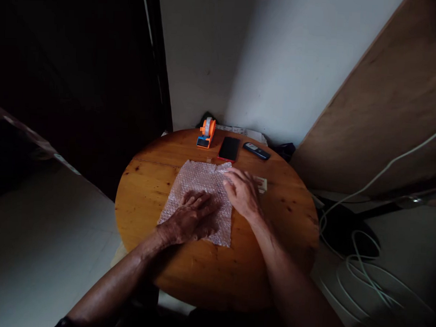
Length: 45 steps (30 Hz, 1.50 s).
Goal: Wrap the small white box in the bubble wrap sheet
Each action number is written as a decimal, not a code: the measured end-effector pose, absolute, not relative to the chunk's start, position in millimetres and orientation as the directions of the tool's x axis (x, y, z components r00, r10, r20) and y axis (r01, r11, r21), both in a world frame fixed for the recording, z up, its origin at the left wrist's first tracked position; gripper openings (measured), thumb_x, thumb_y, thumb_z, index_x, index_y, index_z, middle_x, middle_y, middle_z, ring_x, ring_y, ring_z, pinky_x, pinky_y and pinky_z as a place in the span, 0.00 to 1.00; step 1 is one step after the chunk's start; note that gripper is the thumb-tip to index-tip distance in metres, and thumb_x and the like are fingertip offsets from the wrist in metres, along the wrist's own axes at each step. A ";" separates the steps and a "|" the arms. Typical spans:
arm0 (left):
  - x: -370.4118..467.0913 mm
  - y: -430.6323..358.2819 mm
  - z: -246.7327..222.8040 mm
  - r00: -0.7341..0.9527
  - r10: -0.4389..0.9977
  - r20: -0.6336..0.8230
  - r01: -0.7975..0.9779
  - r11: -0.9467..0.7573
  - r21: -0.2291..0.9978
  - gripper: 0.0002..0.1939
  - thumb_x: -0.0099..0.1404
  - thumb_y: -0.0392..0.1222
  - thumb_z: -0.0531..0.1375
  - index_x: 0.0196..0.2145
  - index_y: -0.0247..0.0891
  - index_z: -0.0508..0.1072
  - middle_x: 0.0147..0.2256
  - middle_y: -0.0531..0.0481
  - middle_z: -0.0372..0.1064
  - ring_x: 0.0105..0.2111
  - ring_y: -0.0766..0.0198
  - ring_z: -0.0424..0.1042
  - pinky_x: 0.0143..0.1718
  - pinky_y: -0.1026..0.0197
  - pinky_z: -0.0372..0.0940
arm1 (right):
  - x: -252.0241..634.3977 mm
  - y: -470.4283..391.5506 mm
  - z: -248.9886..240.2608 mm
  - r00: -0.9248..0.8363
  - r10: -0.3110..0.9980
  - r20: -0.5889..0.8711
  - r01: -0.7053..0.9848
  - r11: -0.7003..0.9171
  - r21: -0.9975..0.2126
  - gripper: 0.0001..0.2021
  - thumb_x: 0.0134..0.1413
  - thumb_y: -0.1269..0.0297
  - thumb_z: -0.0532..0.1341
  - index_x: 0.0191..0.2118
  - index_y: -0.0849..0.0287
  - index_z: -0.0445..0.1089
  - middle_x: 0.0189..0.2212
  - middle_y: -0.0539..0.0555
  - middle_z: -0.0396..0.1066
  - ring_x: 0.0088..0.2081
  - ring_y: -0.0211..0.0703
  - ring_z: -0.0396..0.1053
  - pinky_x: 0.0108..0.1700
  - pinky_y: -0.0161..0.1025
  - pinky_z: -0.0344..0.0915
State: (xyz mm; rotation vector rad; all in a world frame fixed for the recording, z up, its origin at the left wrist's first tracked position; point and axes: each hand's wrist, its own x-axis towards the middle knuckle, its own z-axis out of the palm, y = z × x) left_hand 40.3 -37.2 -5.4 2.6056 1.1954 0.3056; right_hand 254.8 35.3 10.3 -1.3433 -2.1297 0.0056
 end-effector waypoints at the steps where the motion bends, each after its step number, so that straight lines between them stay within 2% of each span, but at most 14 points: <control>1: 39.0 -36.3 -7.6 0.639 0.764 0.087 0.709 -0.629 0.318 0.38 0.68 0.58 0.61 0.70 0.45 0.55 0.71 0.37 0.47 0.71 0.41 0.46 0.70 0.33 0.41 | 260.8 36.1 14.5 -0.231 0.819 0.525 0.840 0.440 -0.317 0.16 0.63 0.64 0.54 0.52 0.57 0.73 0.57 0.60 0.71 0.56 0.58 0.68 0.58 0.58 0.62; 3: 36.6 -34.8 -9.7 0.638 0.763 0.101 0.705 -0.632 0.322 0.39 0.67 0.58 0.62 0.70 0.46 0.56 0.71 0.38 0.48 0.71 0.41 0.47 0.69 0.32 0.42 | 275.7 39.6 19.3 -0.085 0.847 0.525 0.891 0.301 -0.340 0.19 0.58 0.62 0.58 0.54 0.58 0.72 0.59 0.63 0.69 0.57 0.63 0.67 0.58 0.61 0.61; 6: 35.1 -33.5 -10.8 0.637 0.760 0.132 0.696 -0.640 0.324 0.38 0.66 0.56 0.63 0.69 0.46 0.58 0.70 0.39 0.49 0.70 0.41 0.49 0.69 0.32 0.43 | 298.3 47.5 15.2 0.104 0.913 0.395 0.908 0.075 -0.413 0.29 0.52 0.55 0.63 0.59 0.61 0.68 0.58 0.67 0.68 0.58 0.66 0.67 0.56 0.60 0.64; 10: 36.0 -33.0 -12.7 0.639 0.752 0.158 0.692 -0.653 0.309 0.40 0.64 0.58 0.64 0.69 0.46 0.58 0.70 0.39 0.50 0.70 0.42 0.50 0.69 0.33 0.43 | 313.3 55.4 3.2 0.148 0.970 0.191 0.906 -0.055 -0.420 0.31 0.49 0.53 0.66 0.59 0.57 0.68 0.53 0.65 0.73 0.50 0.62 0.73 0.50 0.56 0.69; 14: 37.4 -33.2 -14.5 0.630 0.755 0.181 0.696 -0.653 0.300 0.39 0.64 0.59 0.63 0.68 0.47 0.59 0.69 0.39 0.51 0.69 0.41 0.51 0.69 0.32 0.44 | 308.7 53.3 10.4 0.126 0.938 0.324 0.874 0.049 -0.483 0.24 0.48 0.59 0.65 0.53 0.55 0.71 0.49 0.61 0.75 0.46 0.58 0.74 0.49 0.55 0.70; 18: 39.4 -33.9 -14.5 0.621 0.761 0.187 0.702 -0.647 0.299 0.38 0.65 0.58 0.63 0.68 0.47 0.59 0.69 0.39 0.52 0.68 0.42 0.52 0.68 0.33 0.45 | 287.9 37.4 30.5 0.097 0.838 0.536 0.642 0.359 -0.678 0.25 0.52 0.55 0.64 0.56 0.55 0.69 0.50 0.59 0.75 0.47 0.52 0.74 0.52 0.53 0.71; 21: 41.2 -35.0 -11.2 0.627 0.761 0.167 0.700 -0.644 0.308 0.38 0.64 0.57 0.63 0.67 0.45 0.61 0.69 0.39 0.52 0.68 0.41 0.51 0.68 0.32 0.44 | 262.4 21.6 34.2 -0.101 0.835 0.540 0.440 0.525 -0.729 0.27 0.56 0.54 0.63 0.60 0.54 0.66 0.52 0.58 0.74 0.49 0.51 0.74 0.53 0.51 0.71; 24: 41.5 -35.2 -4.2 0.629 0.757 0.177 0.678 -0.646 0.352 0.36 0.62 0.54 0.64 0.65 0.46 0.64 0.68 0.41 0.54 0.68 0.41 0.51 0.68 0.33 0.45 | 238.8 14.7 22.6 -0.315 0.811 0.494 0.433 0.586 -0.685 0.24 0.57 0.60 0.61 0.60 0.53 0.67 0.56 0.59 0.70 0.54 0.53 0.71 0.57 0.52 0.69; 26: 38.9 -33.6 1.7 0.617 0.759 0.209 0.650 -0.641 0.408 0.33 0.59 0.50 0.66 0.62 0.46 0.68 0.65 0.43 0.61 0.66 0.43 0.55 0.68 0.36 0.48 | 230.1 17.2 10.6 -0.392 0.800 0.453 0.475 0.598 -0.645 0.24 0.55 0.66 0.59 0.59 0.54 0.67 0.58 0.60 0.67 0.59 0.54 0.67 0.62 0.53 0.65; 29: 29.8 -27.9 8.6 0.497 0.826 0.267 0.670 -0.561 0.486 0.18 0.61 0.42 0.62 0.50 0.43 0.77 0.52 0.45 0.73 0.56 0.50 0.68 0.63 0.43 0.58 | 228.5 24.7 -3.0 -0.390 0.834 0.390 0.512 0.549 -0.661 0.27 0.53 0.70 0.57 0.60 0.55 0.66 0.59 0.60 0.66 0.60 0.52 0.66 0.64 0.52 0.63; 31: 22.4 -23.3 9.8 0.338 0.901 0.272 0.749 -0.432 0.502 0.11 0.63 0.38 0.58 0.41 0.40 0.79 0.44 0.44 0.76 0.47 0.53 0.73 0.57 0.48 0.64 | 231.2 27.4 -6.4 -0.393 0.849 0.354 0.517 0.522 -0.678 0.29 0.53 0.70 0.58 0.63 0.55 0.64 0.61 0.60 0.65 0.61 0.51 0.66 0.64 0.51 0.63; 33: 17.1 -19.7 8.2 0.251 0.938 0.240 0.825 -0.337 0.453 0.10 0.64 0.40 0.59 0.39 0.39 0.79 0.44 0.43 0.75 0.48 0.51 0.71 0.55 0.47 0.64 | 233.4 27.5 -7.0 -0.415 0.855 0.310 0.510 0.501 -0.700 0.32 0.53 0.68 0.60 0.65 0.55 0.61 0.62 0.60 0.64 0.62 0.52 0.65 0.65 0.51 0.62; 38: 16.4 -17.3 0.2 0.248 0.949 0.193 0.887 -0.303 0.348 0.14 0.59 0.45 0.64 0.44 0.42 0.79 0.50 0.43 0.72 0.52 0.47 0.68 0.57 0.44 0.62 | 234.1 28.0 -10.0 -0.464 0.857 0.224 0.515 0.466 -0.719 0.38 0.49 0.65 0.63 0.68 0.60 0.57 0.64 0.65 0.63 0.63 0.56 0.65 0.65 0.56 0.60; 45: 16.6 -15.9 -1.6 0.250 0.956 0.156 0.908 -0.287 0.305 0.24 0.59 0.46 0.64 0.54 0.42 0.74 0.58 0.43 0.67 0.56 0.45 0.65 0.59 0.43 0.60 | 230.5 28.9 -8.5 -0.406 0.875 0.263 0.481 0.449 -0.753 0.34 0.47 0.69 0.61 0.64 0.58 0.62 0.58 0.62 0.71 0.56 0.54 0.72 0.60 0.54 0.66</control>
